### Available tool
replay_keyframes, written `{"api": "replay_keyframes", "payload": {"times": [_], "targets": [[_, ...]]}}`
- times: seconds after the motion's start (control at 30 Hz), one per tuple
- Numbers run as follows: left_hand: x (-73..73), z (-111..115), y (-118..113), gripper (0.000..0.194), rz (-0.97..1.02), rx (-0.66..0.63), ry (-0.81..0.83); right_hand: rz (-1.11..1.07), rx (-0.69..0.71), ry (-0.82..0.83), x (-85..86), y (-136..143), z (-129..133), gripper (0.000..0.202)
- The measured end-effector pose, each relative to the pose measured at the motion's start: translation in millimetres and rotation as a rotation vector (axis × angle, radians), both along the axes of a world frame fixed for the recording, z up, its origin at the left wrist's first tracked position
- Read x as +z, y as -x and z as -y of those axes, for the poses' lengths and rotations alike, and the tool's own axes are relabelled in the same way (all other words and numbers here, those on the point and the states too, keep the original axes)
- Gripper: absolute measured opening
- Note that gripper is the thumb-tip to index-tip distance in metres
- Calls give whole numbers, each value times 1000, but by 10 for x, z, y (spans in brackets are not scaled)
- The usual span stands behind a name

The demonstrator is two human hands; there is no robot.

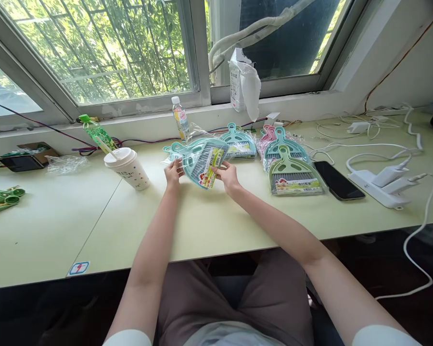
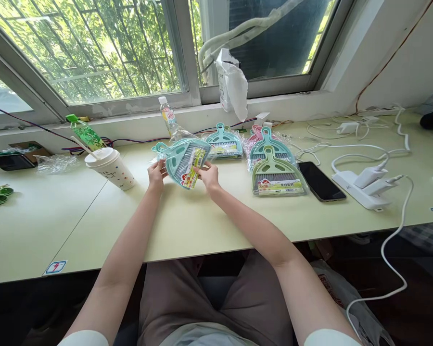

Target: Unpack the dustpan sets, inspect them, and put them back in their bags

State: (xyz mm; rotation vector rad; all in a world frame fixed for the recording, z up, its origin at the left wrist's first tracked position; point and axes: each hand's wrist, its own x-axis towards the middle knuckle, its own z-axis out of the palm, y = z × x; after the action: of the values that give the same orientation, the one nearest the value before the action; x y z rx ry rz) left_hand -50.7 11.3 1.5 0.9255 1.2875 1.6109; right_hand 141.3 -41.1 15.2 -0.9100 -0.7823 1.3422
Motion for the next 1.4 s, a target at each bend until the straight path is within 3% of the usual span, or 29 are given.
{"api": "replay_keyframes", "payload": {"times": [0.13, 0.23, 0.27, 0.33, 0.4, 0.47, 0.53, 0.7, 0.8, 0.9, 1.03, 1.2, 1.27, 1.4], "targets": [[43, 28, 17, 38, -53, 110, -52, 10, 7, 20, -19, -29, -30, 34], [97, 107, 17, 49, -236, 339, -263, 124, 91, 48, -20, -164, -150, 35], [112, 129, 25, 52, -320, 361, -320, 181, 155, 50, -12, -218, -191, 35], [123, 149, 46, 47, -451, 270, -320, 278, 280, 53, 13, -321, -255, 35], [106, 130, 61, 35, -492, 112, -207, 324, 352, 42, 42, -407, -292, 38], [68, 83, 70, 29, -442, 23, -107, 338, 379, 24, 63, -478, -313, 40], [32, 29, 94, 28, -351, 23, -72, 346, 383, 16, 74, -543, -338, 41], [26, -28, 294, 25, -188, 216, -22, 283, 233, 12, 63, -684, -435, 39], [52, -15, 393, 25, -195, 243, 20, 121, 66, -16, 42, -723, -478, 32], [63, -3, 372, 27, -251, 95, 30, -17, -54, -42, 13, -732, -500, 31], [72, -3, 264, 23, -55, -156, 37, -87, -129, -83, -34, -750, -525, 34], [95, -3, 275, 20, 307, -47, -19, -128, -184, -99, -67, -789, -550, 34], [87, 2, 301, 22, 396, -82, -60, -147, -187, -93, -70, -785, -548, 33], [39, 6, 299, 24, 240, -246, 76, -145, -167, -46, -68, -730, -527, 29]]}}
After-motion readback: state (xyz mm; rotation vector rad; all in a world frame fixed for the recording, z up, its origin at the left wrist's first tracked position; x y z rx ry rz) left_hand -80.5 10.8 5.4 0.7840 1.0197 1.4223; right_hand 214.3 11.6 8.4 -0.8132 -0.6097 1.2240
